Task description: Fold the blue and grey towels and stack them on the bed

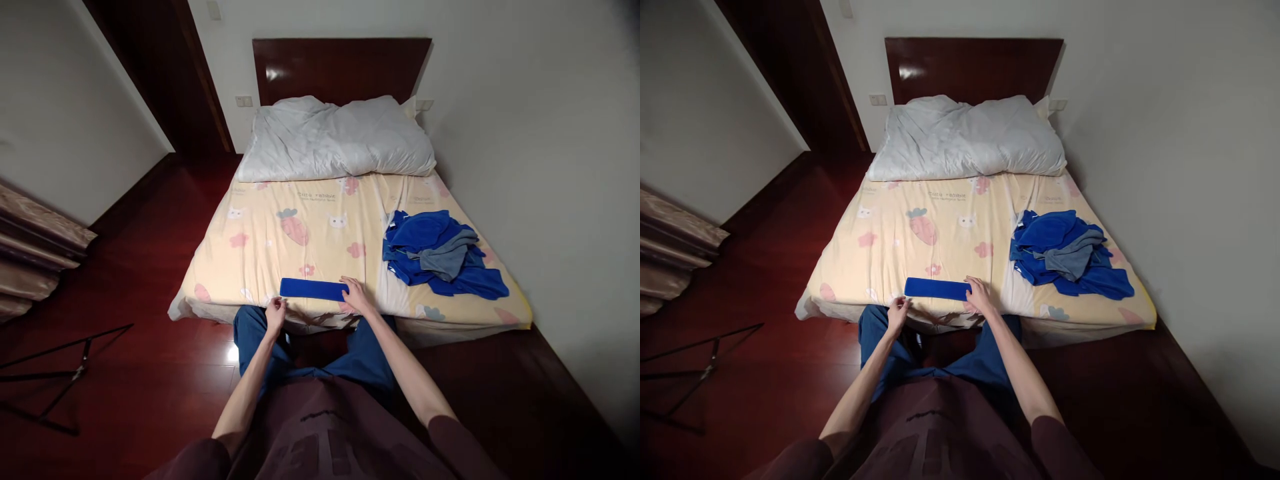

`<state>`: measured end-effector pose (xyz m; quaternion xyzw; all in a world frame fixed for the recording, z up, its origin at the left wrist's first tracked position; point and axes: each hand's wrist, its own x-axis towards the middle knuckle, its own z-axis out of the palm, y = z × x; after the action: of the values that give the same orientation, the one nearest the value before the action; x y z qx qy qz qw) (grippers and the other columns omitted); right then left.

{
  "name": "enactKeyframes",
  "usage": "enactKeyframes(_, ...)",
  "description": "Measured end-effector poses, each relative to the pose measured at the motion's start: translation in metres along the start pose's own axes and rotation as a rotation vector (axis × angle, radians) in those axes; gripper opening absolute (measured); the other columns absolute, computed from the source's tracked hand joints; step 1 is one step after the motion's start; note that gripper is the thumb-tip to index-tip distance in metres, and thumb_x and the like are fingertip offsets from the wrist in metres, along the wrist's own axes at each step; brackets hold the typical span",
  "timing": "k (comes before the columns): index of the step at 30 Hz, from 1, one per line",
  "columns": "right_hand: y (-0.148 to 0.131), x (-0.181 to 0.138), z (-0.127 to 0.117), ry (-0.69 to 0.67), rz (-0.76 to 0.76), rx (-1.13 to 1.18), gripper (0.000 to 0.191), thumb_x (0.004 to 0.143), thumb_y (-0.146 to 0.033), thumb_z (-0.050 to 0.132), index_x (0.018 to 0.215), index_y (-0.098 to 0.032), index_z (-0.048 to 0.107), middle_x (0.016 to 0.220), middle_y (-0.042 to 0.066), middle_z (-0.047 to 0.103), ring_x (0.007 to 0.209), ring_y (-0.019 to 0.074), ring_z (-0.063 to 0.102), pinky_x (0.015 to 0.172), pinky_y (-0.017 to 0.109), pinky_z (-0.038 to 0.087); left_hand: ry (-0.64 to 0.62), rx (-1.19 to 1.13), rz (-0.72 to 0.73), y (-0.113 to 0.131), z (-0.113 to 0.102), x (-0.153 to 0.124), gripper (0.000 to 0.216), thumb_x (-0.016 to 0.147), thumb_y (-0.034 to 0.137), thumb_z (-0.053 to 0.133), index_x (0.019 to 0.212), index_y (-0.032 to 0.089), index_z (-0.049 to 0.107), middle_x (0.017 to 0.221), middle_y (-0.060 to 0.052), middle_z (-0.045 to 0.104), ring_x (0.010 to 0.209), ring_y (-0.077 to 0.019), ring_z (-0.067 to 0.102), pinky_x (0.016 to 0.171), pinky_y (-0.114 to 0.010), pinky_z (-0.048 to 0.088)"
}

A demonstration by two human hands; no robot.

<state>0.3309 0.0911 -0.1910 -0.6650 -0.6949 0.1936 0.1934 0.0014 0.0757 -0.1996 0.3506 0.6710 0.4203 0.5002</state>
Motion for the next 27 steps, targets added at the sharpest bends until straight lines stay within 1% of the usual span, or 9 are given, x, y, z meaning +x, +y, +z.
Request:
enactKeyframes(2,0.005,0.018,-0.015,-0.201,0.033,-0.043,0.054,0.082,-0.010,0.064,0.136,-0.017,0.067,0.141,0.013,0.066,0.133,0.0236,0.061,0.114,0.035,0.046,-0.085,-0.148,-0.188,0.004,0.008,0.002,0.017,0.083,0.028,0.077,0.089,0.016,0.067,0.089,-0.011,0.071,0.088,-0.0237,0.074,0.093,-0.042,0.060)
enactKeyframes(4,0.008,0.032,-0.024,-0.343,0.056,-0.072,0.057,0.073,-0.008,0.074,0.129,-0.019,0.071,0.130,0.011,0.073,0.120,0.0235,0.069,0.104,0.030,0.052,-0.109,-0.198,-0.248,0.011,0.018,0.009,0.022,0.083,0.031,0.079,0.080,0.015,0.064,0.077,-0.009,0.069,0.075,-0.0200,0.073,0.084,-0.037,0.062)
enactKeyframes(6,0.008,0.041,-0.028,-0.382,0.071,-0.090,0.057,0.065,-0.007,0.079,0.120,-0.020,0.074,0.117,0.008,0.077,0.106,0.0221,0.073,0.093,0.025,0.054,-0.104,-0.237,-0.303,0.018,0.026,0.019,0.025,0.085,0.032,0.078,0.077,0.015,0.062,0.070,-0.007,0.067,0.069,-0.0180,0.071,0.080,-0.034,0.062)
enactKeyframes(8,0.006,0.046,-0.027,-0.400,0.088,-0.110,0.058,0.060,-0.006,0.082,0.116,-0.021,0.075,0.110,0.005,0.078,0.098,0.0206,0.074,0.084,0.023,0.054,-0.092,-0.258,-0.353,0.022,0.032,0.029,0.026,0.087,0.034,0.076,0.076,0.016,0.061,0.064,-0.006,0.064,0.065,-0.0176,0.070,0.077,-0.033,0.062)
enactKeyframes(13,-0.001,0.045,-0.020,-0.426,0.134,-0.150,0.057,0.057,-0.006,0.083,0.113,-0.020,0.076,0.101,0.005,0.078,0.082,0.0177,0.073,0.070,0.021,0.051,-0.061,-0.276,-0.421,0.028,0.036,0.043,0.031,0.085,0.040,0.078,0.076,0.018,0.058,0.059,-0.002,0.060,0.060,-0.0186,0.069,0.068,-0.033,0.060)
enactKeyframes(17,-0.003,0.044,-0.020,-0.437,0.177,-0.167,0.051,0.056,-0.011,0.086,0.106,-0.020,0.076,0.089,0.002,0.076,0.072,0.0157,0.071,0.059,0.019,0.046,-0.046,-0.329,-0.362,0.037,0.037,0.045,0.035,0.078,0.034,0.085,0.078,0.019,0.054,0.056,0.005,0.054,0.054,-0.0128,0.062,0.065,-0.028,0.058)
enactKeyframes(23,-0.014,0.043,-0.022,-0.466,0.131,-0.141,0.026,0.059,-0.013,0.088,0.082,-0.017,0.076,0.072,0.001,0.072,0.068,0.0170,0.069,0.057,0.020,0.043,-0.059,-0.449,-0.201,0.060,0.033,0.041,0.033,0.078,0.034,0.085,0.080,0.018,0.056,0.053,0.010,0.042,0.051,-0.0077,0.052,0.064,-0.023,0.053)
enactKeyframes(25,-0.025,0.044,-0.020,-0.460,0.092,-0.121,0.025,0.062,-0.014,0.086,0.085,-0.016,0.078,0.074,0.002,0.074,0.069,0.0174,0.068,0.059,0.021,0.044,-0.058,-0.481,-0.155,0.072,0.026,0.044,0.032,0.077,0.035,0.086,0.083,0.017,0.060,0.057,0.007,0.048,0.057,-0.0086,0.055,0.069,-0.024,0.054)
enactKeyframes(27,-0.041,0.047,-0.015,-0.445,0.049,-0.093,0.030,0.066,-0.013,0.084,0.095,-0.014,0.079,0.081,0.004,0.076,0.072,0.0179,0.069,0.063,0.022,0.045,-0.075,-0.511,-0.082,0.090,0.014,0.052,0.034,0.078,0.039,0.086,0.088,0.016,0.064,0.070,0.001,0.060,0.070,-0.0117,0.063,0.077,-0.027,0.055)
